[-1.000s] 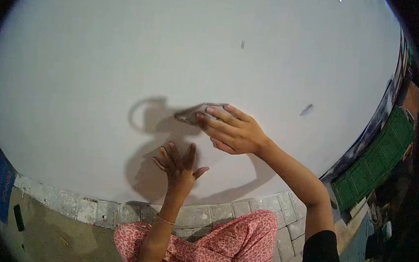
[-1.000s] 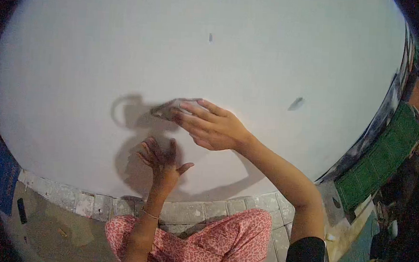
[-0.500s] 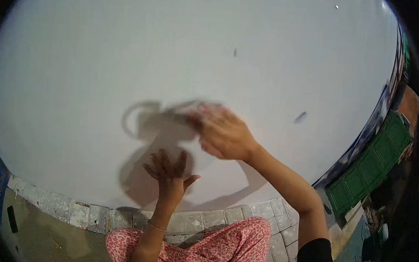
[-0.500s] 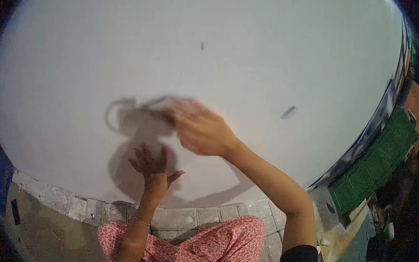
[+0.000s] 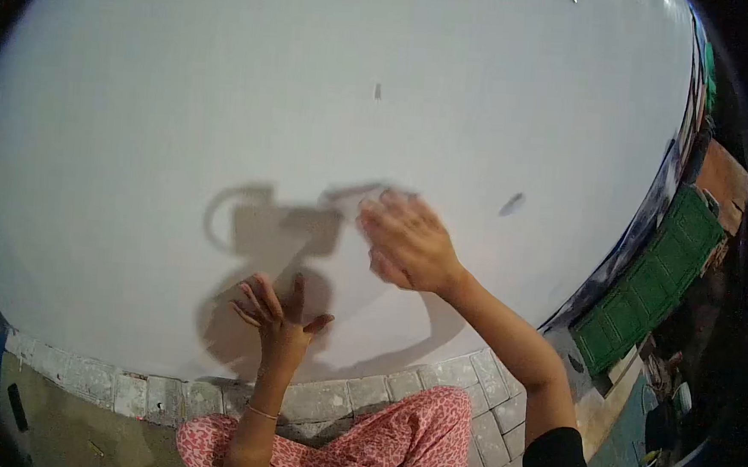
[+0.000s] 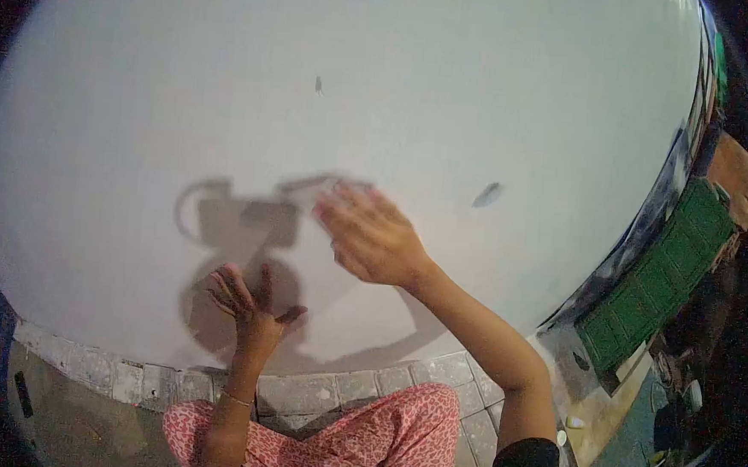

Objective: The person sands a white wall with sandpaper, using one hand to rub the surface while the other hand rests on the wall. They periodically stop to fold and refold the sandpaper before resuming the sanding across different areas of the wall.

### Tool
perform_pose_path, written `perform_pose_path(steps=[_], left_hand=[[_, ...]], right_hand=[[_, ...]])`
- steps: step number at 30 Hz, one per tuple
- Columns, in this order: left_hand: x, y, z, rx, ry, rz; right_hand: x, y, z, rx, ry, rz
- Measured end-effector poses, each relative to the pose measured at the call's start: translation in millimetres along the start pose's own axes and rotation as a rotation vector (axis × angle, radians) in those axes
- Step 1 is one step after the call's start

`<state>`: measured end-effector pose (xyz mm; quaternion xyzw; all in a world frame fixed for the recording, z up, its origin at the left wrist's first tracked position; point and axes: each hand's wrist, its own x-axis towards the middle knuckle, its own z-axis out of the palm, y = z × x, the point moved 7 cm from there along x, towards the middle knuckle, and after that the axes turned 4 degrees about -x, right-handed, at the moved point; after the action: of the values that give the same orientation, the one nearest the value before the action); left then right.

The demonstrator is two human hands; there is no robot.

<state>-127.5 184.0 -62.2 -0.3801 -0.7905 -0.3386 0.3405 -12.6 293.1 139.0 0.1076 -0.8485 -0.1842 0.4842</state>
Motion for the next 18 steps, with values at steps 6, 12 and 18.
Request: perform_pose_path(steps=[6,12,18], left_hand=[[2,4,-4,0.013,0.020,0.027],[1,5,-5,0.003,0.028,0.042],[0,0,-2,-0.086,-0.007,-0.037]], right_hand=[[-6,39,-27,-0.187,0.162,-0.020],[-17,17,-21,-0.113,0.034,0.012],[-15,37,-33,-0.246,0.040,-0.246]])
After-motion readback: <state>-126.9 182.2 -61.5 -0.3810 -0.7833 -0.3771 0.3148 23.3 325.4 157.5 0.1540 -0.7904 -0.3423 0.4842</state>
